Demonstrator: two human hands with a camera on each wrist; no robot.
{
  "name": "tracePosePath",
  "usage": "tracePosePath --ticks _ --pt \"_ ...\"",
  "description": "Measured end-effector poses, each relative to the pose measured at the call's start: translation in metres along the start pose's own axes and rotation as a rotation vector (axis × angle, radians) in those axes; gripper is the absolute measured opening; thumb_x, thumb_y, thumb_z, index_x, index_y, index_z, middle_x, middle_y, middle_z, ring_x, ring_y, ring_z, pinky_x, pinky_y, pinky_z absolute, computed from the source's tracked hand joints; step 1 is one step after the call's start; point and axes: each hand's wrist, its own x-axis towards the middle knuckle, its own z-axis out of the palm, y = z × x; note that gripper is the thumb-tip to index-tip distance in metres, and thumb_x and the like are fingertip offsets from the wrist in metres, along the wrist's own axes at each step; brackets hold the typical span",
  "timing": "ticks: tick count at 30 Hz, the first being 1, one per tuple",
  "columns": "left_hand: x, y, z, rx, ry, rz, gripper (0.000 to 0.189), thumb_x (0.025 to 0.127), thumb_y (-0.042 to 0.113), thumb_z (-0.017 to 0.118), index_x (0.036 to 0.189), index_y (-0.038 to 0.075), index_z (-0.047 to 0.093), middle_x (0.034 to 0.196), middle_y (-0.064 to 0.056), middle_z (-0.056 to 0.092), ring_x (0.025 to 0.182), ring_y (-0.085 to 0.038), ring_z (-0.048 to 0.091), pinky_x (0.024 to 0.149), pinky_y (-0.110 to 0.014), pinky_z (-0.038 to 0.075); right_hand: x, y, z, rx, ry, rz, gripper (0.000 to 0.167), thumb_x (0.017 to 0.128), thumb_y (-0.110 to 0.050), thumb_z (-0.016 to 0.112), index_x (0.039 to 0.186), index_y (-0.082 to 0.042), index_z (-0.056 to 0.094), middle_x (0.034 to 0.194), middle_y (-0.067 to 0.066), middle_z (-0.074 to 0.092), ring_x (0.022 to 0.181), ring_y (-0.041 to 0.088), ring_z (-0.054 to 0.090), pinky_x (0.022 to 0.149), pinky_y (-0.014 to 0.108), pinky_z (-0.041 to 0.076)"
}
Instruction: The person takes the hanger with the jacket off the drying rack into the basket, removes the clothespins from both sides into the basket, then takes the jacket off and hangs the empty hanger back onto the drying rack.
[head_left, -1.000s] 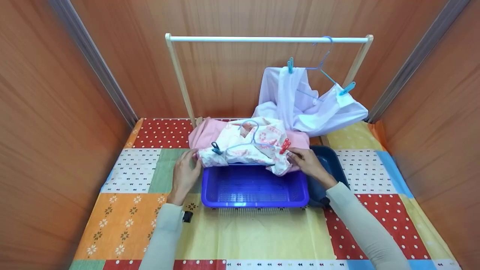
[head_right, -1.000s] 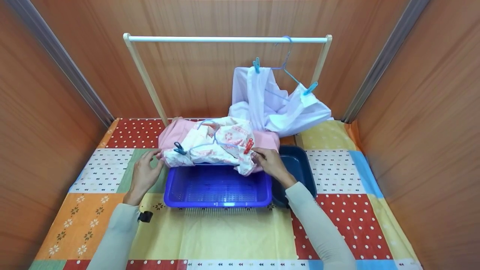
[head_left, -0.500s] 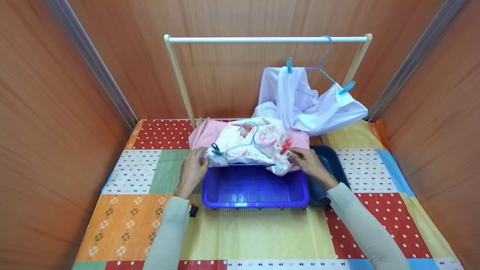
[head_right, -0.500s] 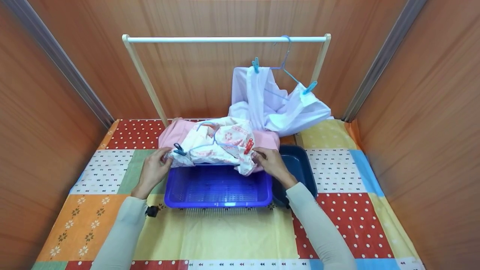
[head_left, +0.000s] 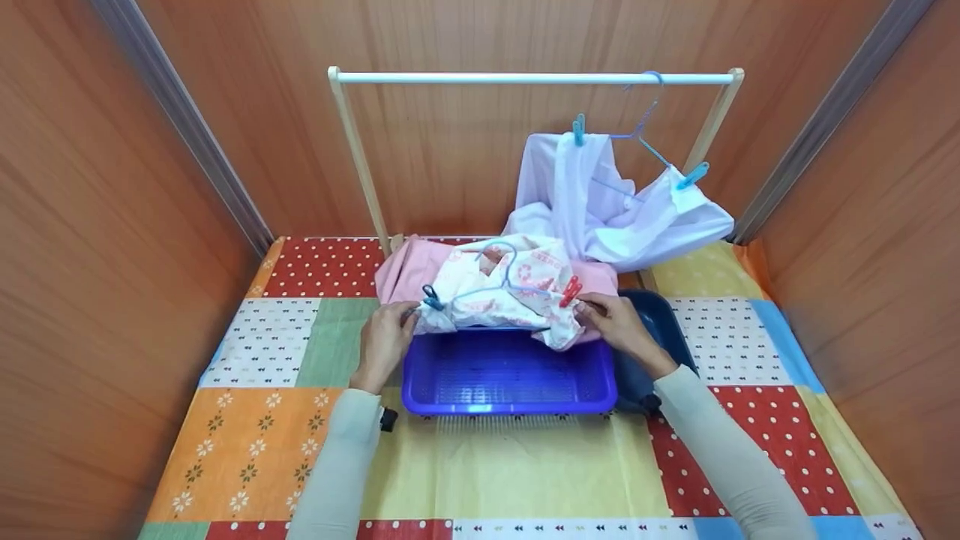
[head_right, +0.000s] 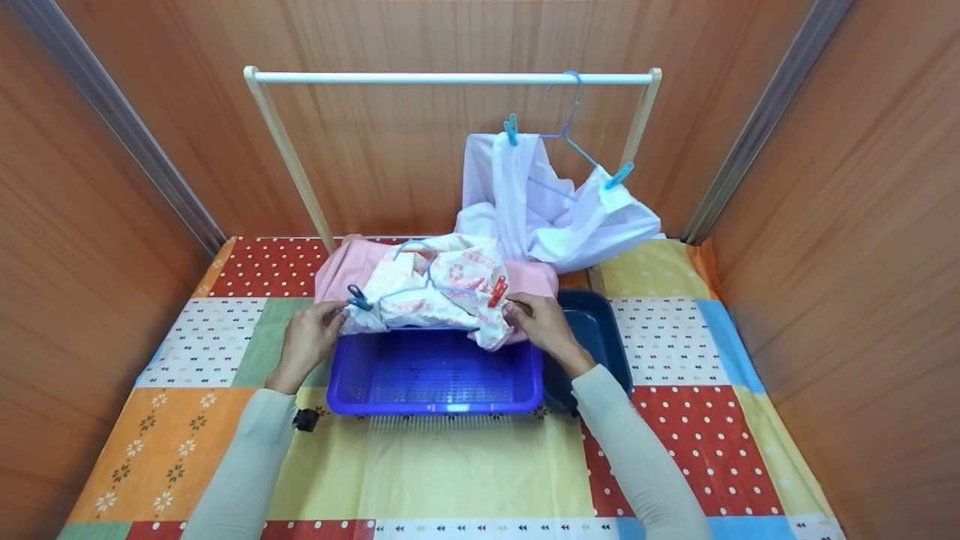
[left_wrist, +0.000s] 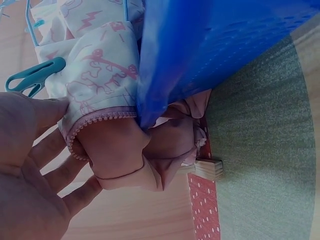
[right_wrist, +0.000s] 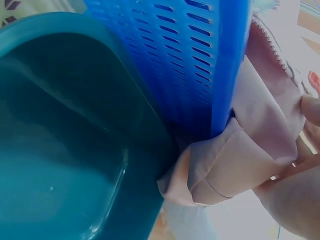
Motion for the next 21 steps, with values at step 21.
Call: tracePosePath --ticks 21 --pt "0.001 0.001 0.001 0.008 -0.004 -0.03 0.017 0.091 0.015 0.069 0.105 0.012 0.077 0.101 -0.007 0.076 0.095 -0.028 0.071 0.079 -0.049 0.055 0.001 -0.057 -0.038 0.194 0.015 -0.064 0.045 0.09 -0.002 0.066 0.131 0.014 0.053 0.119 0.035 0.062 0.114 0.051 0.059 0.1 0.06 0.046"
